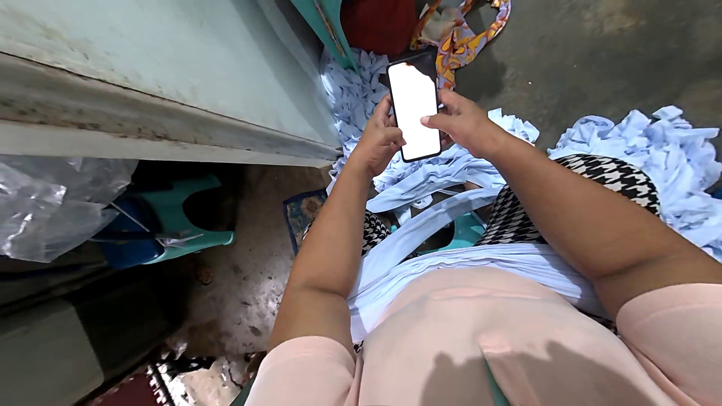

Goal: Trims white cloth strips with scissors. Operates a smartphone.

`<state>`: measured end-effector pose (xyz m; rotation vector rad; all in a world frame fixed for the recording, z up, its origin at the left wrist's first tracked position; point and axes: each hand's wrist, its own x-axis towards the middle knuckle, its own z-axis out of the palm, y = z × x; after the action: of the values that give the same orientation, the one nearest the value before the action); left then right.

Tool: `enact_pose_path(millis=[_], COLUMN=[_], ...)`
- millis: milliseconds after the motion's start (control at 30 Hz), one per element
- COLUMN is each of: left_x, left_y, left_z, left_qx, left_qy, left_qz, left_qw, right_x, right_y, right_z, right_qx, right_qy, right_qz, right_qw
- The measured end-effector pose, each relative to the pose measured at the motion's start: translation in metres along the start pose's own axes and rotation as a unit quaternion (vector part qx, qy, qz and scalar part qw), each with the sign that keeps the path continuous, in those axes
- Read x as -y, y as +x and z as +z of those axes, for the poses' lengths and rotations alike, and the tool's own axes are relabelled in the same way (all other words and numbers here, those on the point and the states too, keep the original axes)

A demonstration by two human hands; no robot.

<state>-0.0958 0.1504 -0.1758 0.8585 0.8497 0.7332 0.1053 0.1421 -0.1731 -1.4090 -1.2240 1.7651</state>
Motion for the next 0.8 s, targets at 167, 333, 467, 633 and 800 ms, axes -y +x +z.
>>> enact_pose_path(millis=[167, 333, 467, 633, 800], left_x=[0.001, 0.0, -0.001, 0.002, 0.007], left_y=[0.0, 0.001, -0.001, -0.001, -0.002], left_z=[-0.001, 0.0, 0.003, 0.007, 0.017], left_qx=[0.001, -0.004, -0.015, 0.007, 0.048], left_qy=[0.015, 0.028, 0.028, 0.036, 0.052], left_qz=[0.006, 0.002, 0.0, -0.008, -0.018], left_qw=[1.0, 1.0, 1.0, 0.999, 0.997], right_x=[0.0, 0.001, -0.001, -0.001, -0.013], right_y=[0.0, -0.001, 0.001, 0.004, 0.012], right_z=[0.001, 0.001, 0.0, 0.002, 0.001], right_qx=[0.003, 0.004, -0.005, -0.051, -0.089], right_qy=[0.0, -0.006, -0.016, 0.039, 0.042], right_qz=[0.003, 0.011, -0.005, -0.026, -0.065], right_qw=[1.0, 1.0, 1.0, 0.998, 0.993])
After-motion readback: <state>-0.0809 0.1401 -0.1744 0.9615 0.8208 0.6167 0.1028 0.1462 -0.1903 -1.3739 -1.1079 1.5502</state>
